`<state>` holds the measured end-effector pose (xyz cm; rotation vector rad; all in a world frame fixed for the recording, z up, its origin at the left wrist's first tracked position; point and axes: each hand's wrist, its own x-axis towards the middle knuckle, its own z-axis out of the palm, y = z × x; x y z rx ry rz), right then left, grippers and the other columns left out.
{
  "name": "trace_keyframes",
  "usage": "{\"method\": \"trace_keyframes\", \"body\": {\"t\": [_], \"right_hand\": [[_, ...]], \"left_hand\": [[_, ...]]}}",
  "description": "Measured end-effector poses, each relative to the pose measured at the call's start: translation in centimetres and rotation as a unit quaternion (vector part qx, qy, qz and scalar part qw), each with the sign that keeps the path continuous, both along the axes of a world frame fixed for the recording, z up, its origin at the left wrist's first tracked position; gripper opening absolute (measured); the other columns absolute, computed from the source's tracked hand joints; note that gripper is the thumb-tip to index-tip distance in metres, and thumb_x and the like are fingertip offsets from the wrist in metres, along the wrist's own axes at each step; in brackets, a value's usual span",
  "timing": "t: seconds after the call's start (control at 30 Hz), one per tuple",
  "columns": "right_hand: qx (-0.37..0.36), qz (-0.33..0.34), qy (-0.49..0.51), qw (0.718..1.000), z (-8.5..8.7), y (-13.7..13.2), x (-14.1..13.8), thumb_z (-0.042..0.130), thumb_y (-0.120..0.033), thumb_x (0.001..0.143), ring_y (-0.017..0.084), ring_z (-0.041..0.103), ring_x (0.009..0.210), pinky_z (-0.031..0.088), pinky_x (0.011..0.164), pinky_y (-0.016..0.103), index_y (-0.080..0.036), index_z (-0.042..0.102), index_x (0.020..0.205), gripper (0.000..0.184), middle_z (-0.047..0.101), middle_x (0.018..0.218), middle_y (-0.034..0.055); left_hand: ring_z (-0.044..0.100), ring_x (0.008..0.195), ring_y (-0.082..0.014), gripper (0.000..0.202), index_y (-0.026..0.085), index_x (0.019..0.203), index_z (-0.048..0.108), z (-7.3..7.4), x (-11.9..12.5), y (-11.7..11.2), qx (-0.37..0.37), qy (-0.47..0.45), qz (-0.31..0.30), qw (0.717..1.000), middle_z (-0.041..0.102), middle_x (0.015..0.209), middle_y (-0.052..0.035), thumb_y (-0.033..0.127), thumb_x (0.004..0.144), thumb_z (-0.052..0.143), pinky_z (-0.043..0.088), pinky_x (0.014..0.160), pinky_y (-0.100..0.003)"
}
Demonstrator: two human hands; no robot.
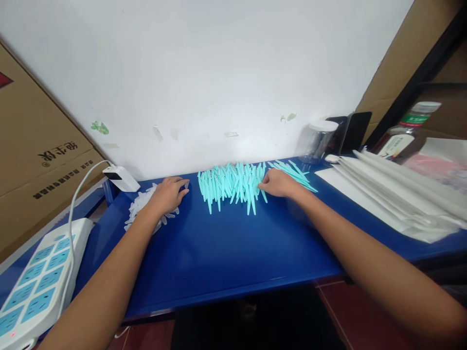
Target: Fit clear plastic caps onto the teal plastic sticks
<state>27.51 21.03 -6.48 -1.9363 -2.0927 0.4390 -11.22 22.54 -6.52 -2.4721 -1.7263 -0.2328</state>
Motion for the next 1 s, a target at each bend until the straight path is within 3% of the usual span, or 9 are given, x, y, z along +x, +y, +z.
{"method": "trace_keyframes", "body": {"t": [0.17, 0.3, 0.47, 0.6, 0.7, 0.87, 1.0], "right_hand": [[0.004, -0.010, 0.014, 1.000, 0.5, 0.1, 0.4, 0.065, -0.029, 0.080, 0.017, 0.053, 0.056, 0.036, 0.056, 0.030, -0.021, 0.060, 0.056, 0.026, 0.056, 0.054, 0.0021], [0.065, -0.031, 0.047, 0.996, 0.8, 0.2, 0.7, 0.063, -0.026, 0.082, 0.017, 0.059, 0.060, 0.039, 0.060, 0.029, -0.019, 0.067, 0.065, 0.019, 0.068, 0.064, 0.0048], [0.110, -0.035, 0.092, 0.989, 1.0, 0.2, 0.5, 0.064, -0.025, 0.081, 0.017, 0.062, 0.065, 0.040, 0.060, 0.028, -0.019, 0.068, 0.076, 0.008, 0.074, 0.074, 0.0041], [0.132, 0.040, 0.156, 0.978, 0.9, -0.1, 0.1, 0.065, -0.023, 0.082, 0.016, 0.063, 0.066, 0.042, 0.062, 0.027, -0.020, 0.064, 0.084, 0.004, 0.074, 0.076, 0.0025], [0.144, 0.110, 0.217, 0.959, 0.6, -0.2, -0.2, 0.065, -0.023, 0.085, 0.015, 0.061, 0.065, 0.044, 0.064, 0.026, -0.020, 0.061, 0.086, 0.005, 0.071, 0.074, 0.0018], [0.157, 0.169, 0.254, 0.939, 0.1, -0.2, -0.7, 0.063, -0.026, 0.088, 0.015, 0.058, 0.067, 0.046, 0.067, 0.029, -0.019, 0.065, 0.088, 0.008, 0.065, 0.075, 0.0011], [0.183, 0.180, 0.257, 0.932, 0.2, -0.4, -1.0, 0.064, -0.027, 0.089, 0.017, 0.059, 0.074, 0.047, 0.074, 0.031, -0.017, 0.068, 0.089, 0.011, 0.067, 0.081, 0.0032]], "left_hand": [[0.069, 0.115, -0.0350, 0.039, 0.022, 0.117, 0.079, -0.3, 0.4, 0.3, 0.007, -0.047, -0.024, 0.999, 0.077, 0.122, -0.0138, 0.041, 0.098, 0.051, 0.050, 0.100, -0.044], [0.073, 0.102, -0.0316, 0.035, 0.020, 0.111, 0.080, -0.4, 0.9, 0.3, 0.019, -0.085, -0.046, 0.995, 0.080, 0.113, -0.0122, 0.036, 0.094, 0.053, 0.053, 0.092, -0.041], [0.073, 0.090, -0.0278, 0.030, 0.020, 0.110, 0.077, -0.6, 1.0, 0.3, -0.011, -0.146, -0.019, 0.989, 0.080, 0.098, -0.0088, 0.031, 0.087, 0.060, 0.054, 0.084, -0.039], [0.071, 0.090, -0.0296, 0.030, 0.018, 0.107, 0.073, -0.6, 0.8, 0.3, -0.053, -0.140, -0.009, 0.989, 0.077, 0.098, -0.0110, 0.038, 0.088, 0.060, 0.053, 0.080, -0.039], [0.068, 0.091, -0.0300, 0.026, 0.020, 0.099, 0.070, -0.8, 0.6, 0.4, -0.076, -0.107, -0.036, 0.991, 0.074, 0.096, -0.0112, 0.040, 0.092, 0.055, 0.051, 0.083, -0.041], [0.060, 0.098, -0.0331, 0.027, 0.018, 0.095, 0.065, -1.9, 0.8, 0.3, 0.011, -0.034, -0.072, 0.997, 0.067, 0.102, -0.0172, 0.035, 0.099, 0.044, 0.048, 0.090, -0.047], [0.058, 0.097, -0.0323, 0.028, 0.015, 0.099, 0.063, -2.3, 1.2, 0.0, 0.037, 0.004, -0.090, 0.995, 0.064, 0.103, -0.0191, 0.031, 0.102, 0.040, 0.047, 0.090, -0.047]]}}
